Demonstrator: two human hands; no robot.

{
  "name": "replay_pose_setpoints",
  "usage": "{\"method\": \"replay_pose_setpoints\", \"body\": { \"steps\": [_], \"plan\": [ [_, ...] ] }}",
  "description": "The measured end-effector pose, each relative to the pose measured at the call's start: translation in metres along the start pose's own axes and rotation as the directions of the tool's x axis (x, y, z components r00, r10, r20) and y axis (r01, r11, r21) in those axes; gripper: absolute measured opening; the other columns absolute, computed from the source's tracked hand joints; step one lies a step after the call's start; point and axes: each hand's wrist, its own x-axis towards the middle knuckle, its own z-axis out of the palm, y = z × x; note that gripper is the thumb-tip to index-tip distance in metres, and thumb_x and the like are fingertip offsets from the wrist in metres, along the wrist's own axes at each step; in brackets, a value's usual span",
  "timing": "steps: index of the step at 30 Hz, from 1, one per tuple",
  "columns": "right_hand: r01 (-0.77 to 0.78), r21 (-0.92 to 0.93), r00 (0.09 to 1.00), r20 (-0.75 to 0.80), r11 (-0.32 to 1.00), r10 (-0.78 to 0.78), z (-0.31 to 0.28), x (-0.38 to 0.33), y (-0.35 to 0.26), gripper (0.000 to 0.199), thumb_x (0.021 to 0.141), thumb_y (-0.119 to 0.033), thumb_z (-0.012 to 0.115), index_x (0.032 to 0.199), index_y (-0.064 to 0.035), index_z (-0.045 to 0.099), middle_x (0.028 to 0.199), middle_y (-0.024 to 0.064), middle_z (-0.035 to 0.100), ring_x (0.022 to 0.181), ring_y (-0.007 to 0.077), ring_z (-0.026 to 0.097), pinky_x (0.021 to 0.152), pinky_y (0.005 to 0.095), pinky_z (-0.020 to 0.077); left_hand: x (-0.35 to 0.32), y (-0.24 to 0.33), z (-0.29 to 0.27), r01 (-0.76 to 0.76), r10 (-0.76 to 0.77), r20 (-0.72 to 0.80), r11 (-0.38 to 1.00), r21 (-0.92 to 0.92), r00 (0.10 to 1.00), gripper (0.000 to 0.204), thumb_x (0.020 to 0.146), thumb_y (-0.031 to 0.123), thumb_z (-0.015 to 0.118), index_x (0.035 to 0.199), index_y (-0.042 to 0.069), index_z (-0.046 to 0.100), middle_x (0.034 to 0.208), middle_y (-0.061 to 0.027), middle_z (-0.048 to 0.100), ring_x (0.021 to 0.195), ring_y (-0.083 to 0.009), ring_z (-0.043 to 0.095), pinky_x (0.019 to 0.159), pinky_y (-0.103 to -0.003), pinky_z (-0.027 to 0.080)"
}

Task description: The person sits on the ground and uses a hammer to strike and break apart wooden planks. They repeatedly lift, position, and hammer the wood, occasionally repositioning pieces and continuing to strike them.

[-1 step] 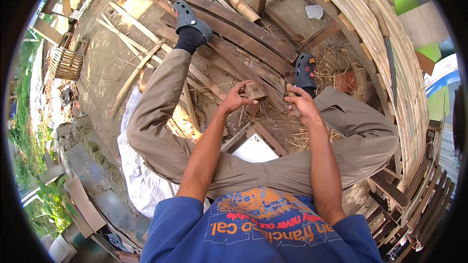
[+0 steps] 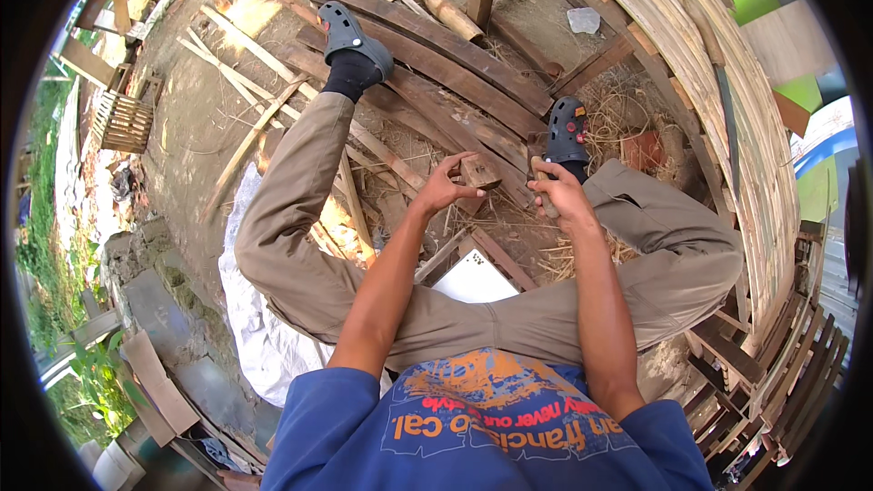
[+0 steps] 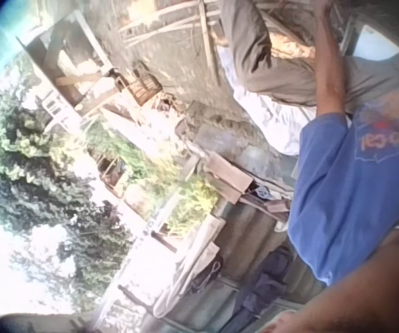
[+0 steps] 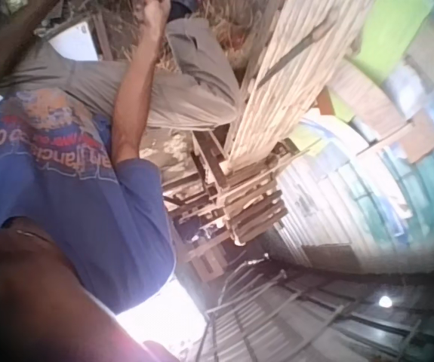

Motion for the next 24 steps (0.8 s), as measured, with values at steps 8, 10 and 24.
{"method": "replay_pose_setpoints", "body": {
  "steps": [8,10,24],
  "plan": [
    [0.043,0.015,0.999,0.004,0.999,-0.043,0.01,0.001,-0.001,0.055,0.089,-0.001,0.063,0.14,-0.0065,0.045,0.103,0.0108,0.064,0.065,0.0118,0.055,0.047,0.0286,0.0433,-0.002,0.012,0.062,-0.048,0.087,-0.17,0.974,0.222,0.982,0.087,0.066,0.022,0.093,0.139,0.007,0.047,0.128,-0.0163,0.059,0.123,-0.0299,0.056,0.102,-0.04,0.047],
    [0.053,0.016,0.998,0.012,0.998,-0.054,0.013,-0.002,-0.004,0.055,0.089,-0.001,0.063,0.14,-0.0066,0.046,0.102,0.0101,0.065,0.065,0.0118,0.055,0.047,0.0285,0.0431,-0.001,0.009,0.066,-0.031,0.068,-0.231,0.987,0.159,0.971,0.086,0.065,0.027,0.094,0.135,0.005,0.048,0.126,-0.0181,0.06,0.121,-0.0306,0.057,0.101,-0.04,0.047],
    [0.083,0.061,0.997,-0.001,0.995,-0.083,0.014,-0.011,-0.003,0.053,0.088,0.001,0.06,0.139,-0.0054,0.047,0.101,0.0135,0.066,0.065,0.0128,0.056,0.046,0.0283,0.0433,-0.004,-0.008,0.036,-0.14,0.24,-0.048,0.702,0.698,0.969,0.079,0.063,0.023,0.086,0.13,-0.001,0.05,0.128,-0.0208,0.056,0.119,-0.0373,0.056,0.098,-0.045,0.048]
  ]
}}
